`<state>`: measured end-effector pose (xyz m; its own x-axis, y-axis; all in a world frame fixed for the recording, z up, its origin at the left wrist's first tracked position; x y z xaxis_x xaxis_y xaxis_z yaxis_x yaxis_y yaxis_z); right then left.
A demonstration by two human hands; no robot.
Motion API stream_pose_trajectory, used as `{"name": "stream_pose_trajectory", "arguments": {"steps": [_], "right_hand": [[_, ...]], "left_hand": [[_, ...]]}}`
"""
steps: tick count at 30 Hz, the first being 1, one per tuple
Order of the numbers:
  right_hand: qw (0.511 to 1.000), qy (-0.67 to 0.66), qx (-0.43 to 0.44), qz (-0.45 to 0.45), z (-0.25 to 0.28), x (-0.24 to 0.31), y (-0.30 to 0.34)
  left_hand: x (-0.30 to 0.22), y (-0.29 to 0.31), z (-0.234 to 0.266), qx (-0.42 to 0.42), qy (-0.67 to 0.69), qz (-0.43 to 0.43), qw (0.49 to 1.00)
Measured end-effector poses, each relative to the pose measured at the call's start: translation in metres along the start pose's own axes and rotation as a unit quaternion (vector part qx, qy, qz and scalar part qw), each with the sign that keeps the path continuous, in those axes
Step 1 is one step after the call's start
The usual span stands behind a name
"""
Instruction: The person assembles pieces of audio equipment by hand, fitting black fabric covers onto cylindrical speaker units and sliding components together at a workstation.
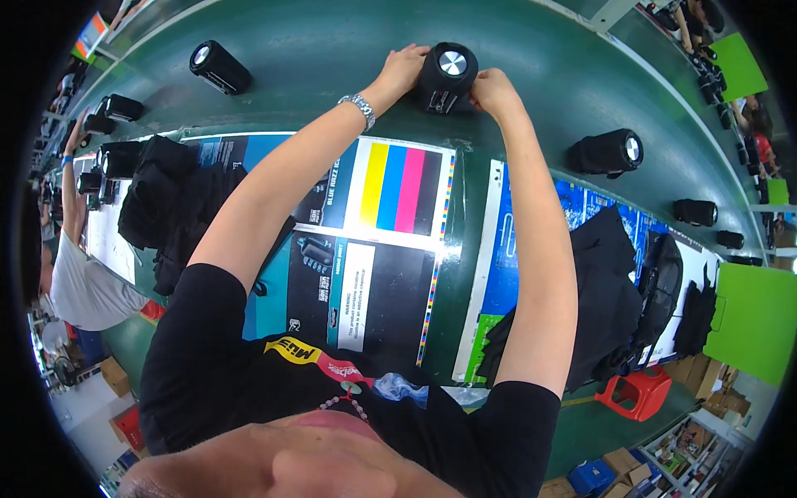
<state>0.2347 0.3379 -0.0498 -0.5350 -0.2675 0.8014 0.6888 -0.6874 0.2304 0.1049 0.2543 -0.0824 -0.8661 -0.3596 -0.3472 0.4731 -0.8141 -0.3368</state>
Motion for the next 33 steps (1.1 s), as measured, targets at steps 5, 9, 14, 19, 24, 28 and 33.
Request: {"name": "stream_pose_trajectory", "arguments": {"steps": [5,9,14,19,24,28,33], "right_hand": [[0.998,0.052,0.023,0.013,-0.005,-0.017,-0.015],[0.993,0.113,0.020,0.029,-0.001,-0.034,-0.022],[0.988,0.149,0.004,0.035,0.004,-0.031,-0.013],[0.989,0.135,0.015,0.062,-0.010,-0.002,-0.016],[0.988,0.153,0.012,0.027,0.012,-0.032,-0.011],[0.981,0.189,0.007,0.036,0.017,-0.046,-0.019],[0.943,-0.199,-0.255,0.082,0.037,-0.015,0.045]], "left_hand": [[0.006,0.005,-0.004,-0.039,0.017,-0.017,0.999],[0.001,0.011,-0.008,-0.085,0.096,-0.026,0.991],[0.006,0.008,-0.013,-0.137,0.238,-0.048,0.960],[0.026,0.008,0.009,-0.215,0.125,-0.043,0.968],[-0.036,-0.005,0.067,-0.096,0.460,0.133,0.872],[-0.127,0.006,0.107,-0.022,0.056,-0.168,0.984],[-0.049,0.015,0.127,-0.029,0.492,0.106,0.863]]}}
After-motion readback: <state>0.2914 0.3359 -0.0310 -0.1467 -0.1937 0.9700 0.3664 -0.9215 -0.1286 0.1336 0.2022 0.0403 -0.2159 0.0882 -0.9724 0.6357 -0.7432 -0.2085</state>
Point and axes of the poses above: each hand's wrist, its own y-axis away from the middle knuckle, its own z-axis out of the back of the hand, x = y × z, the point moved 9 cm from there along -y, towards the middle knuckle, and after that the axes turned 3 degrees about -x, right-handed, at the moved point
